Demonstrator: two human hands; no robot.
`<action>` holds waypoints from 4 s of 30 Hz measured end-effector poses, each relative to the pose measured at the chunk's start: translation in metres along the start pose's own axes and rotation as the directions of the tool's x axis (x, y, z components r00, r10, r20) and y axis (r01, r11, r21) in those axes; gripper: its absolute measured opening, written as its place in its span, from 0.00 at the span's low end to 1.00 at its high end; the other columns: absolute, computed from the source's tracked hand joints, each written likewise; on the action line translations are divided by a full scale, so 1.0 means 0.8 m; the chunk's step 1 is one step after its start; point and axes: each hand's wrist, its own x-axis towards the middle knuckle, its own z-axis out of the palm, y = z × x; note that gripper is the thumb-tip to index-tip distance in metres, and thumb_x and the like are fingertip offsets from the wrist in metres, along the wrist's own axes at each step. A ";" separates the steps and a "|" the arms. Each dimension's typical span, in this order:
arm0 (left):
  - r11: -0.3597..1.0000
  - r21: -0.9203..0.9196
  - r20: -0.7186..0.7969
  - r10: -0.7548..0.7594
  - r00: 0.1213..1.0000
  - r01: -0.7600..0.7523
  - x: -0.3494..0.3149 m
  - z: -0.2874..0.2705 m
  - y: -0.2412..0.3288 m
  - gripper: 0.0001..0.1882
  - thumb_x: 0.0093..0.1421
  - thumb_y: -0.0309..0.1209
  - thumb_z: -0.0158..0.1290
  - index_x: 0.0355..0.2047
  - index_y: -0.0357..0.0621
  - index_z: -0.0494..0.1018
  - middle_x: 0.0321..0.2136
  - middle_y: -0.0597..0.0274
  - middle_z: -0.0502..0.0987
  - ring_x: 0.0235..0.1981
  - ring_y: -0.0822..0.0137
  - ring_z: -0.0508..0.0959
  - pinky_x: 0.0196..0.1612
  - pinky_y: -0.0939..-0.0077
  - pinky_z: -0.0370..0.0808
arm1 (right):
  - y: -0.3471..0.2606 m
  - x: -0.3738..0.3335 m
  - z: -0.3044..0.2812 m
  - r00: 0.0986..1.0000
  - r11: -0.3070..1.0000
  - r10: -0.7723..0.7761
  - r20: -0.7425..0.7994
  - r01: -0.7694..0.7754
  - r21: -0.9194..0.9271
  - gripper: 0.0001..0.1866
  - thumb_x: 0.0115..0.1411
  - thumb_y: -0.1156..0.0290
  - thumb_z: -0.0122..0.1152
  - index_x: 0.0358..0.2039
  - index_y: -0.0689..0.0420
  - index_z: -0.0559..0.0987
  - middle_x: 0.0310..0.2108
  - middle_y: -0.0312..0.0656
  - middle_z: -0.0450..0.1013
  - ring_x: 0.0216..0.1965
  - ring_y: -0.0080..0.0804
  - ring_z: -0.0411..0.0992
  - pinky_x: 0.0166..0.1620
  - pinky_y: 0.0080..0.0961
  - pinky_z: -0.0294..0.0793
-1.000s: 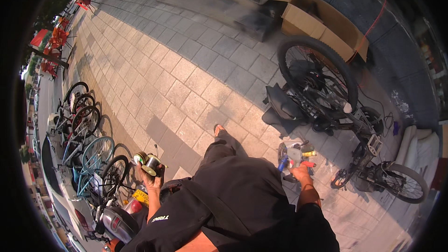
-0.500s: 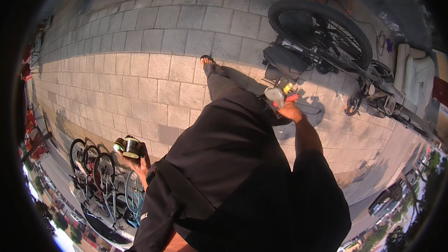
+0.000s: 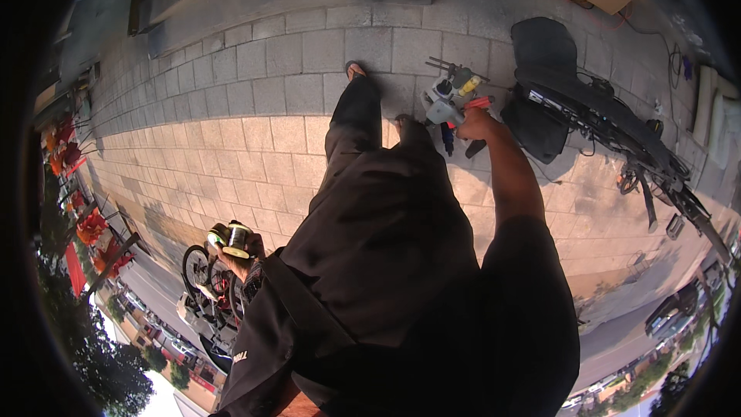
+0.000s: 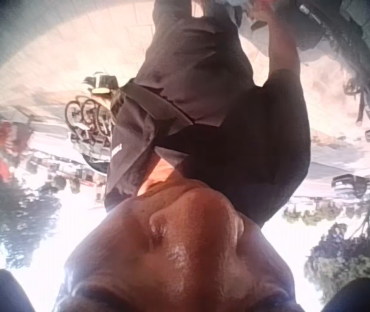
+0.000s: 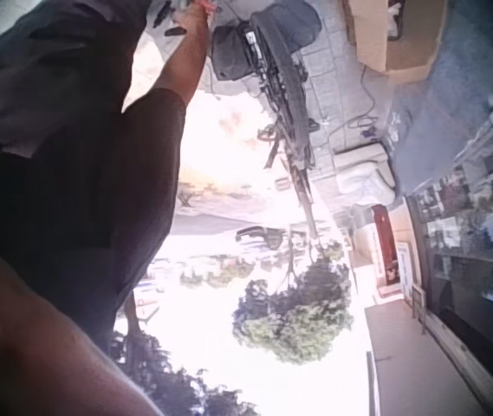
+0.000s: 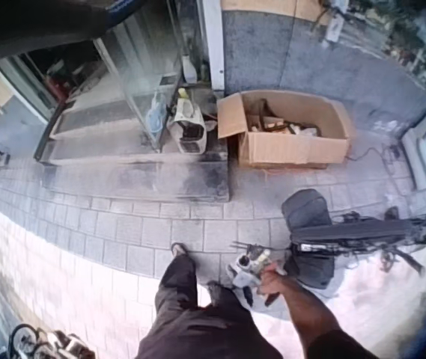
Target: The person organizes tools on a sidewalk and inside a workshop. They place a cordless drill into a toolbox, pick up a metal bar, and carry the toolbox indoors. Later, they collect pliers, a soldering iron, and solder spools from the sidewalk and place them on a wall rack inside the shop.
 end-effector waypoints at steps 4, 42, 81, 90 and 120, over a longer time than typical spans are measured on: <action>0.994 0.025 -0.087 -0.105 0.991 0.108 0.071 0.147 -0.008 0.28 0.55 0.49 0.67 0.52 0.52 0.74 0.44 0.63 0.80 0.36 0.65 0.76 0.34 0.70 0.73 | -0.105 0.032 -0.110 0.996 0.997 -0.079 -0.045 0.079 -0.008 0.20 0.43 0.67 0.70 0.38 0.64 0.81 0.30 0.47 0.79 0.31 0.35 0.79 0.36 0.32 0.77; 0.989 -0.041 -0.364 0.120 0.924 -0.144 0.118 0.503 -0.095 0.26 0.57 0.58 0.60 0.47 0.58 0.77 0.36 0.69 0.80 0.29 0.68 0.77 0.26 0.72 0.72 | -0.616 0.286 -0.938 0.717 0.814 -0.323 -0.617 0.543 0.205 0.15 0.41 0.66 0.68 0.25 0.61 0.75 0.22 0.39 0.68 0.26 0.33 0.70 0.32 0.30 0.70; 0.963 0.056 0.487 -0.255 0.835 0.262 0.733 0.643 0.258 0.27 0.58 0.48 0.65 0.52 0.49 0.72 0.45 0.62 0.77 0.43 0.61 0.78 0.36 0.64 0.77 | -0.498 0.125 -0.089 0.935 0.762 0.353 -0.035 -0.266 0.591 0.12 0.55 0.67 0.64 0.39 0.58 0.80 0.24 0.40 0.76 0.25 0.33 0.74 0.28 0.37 0.70; 0.969 0.066 0.509 -0.238 0.827 0.238 0.833 0.707 0.327 0.30 0.59 0.50 0.64 0.54 0.48 0.70 0.47 0.58 0.76 0.43 0.59 0.77 0.37 0.64 0.77 | -0.727 0.192 -0.220 0.966 0.830 0.257 -0.027 -0.206 0.518 0.16 0.52 0.68 0.68 0.41 0.59 0.80 0.27 0.38 0.75 0.25 0.28 0.69 0.30 0.35 0.68; 0.736 0.498 0.618 -0.672 0.408 0.458 1.247 1.055 0.571 0.24 0.60 0.50 0.62 0.52 0.57 0.74 0.42 0.71 0.79 0.35 0.73 0.74 0.34 0.74 0.70 | -1.206 0.043 -0.259 0.653 0.281 0.757 -0.025 -0.291 0.914 0.20 0.58 0.71 0.54 0.49 0.65 0.79 0.40 0.48 0.82 0.28 0.37 0.84 0.38 0.35 0.84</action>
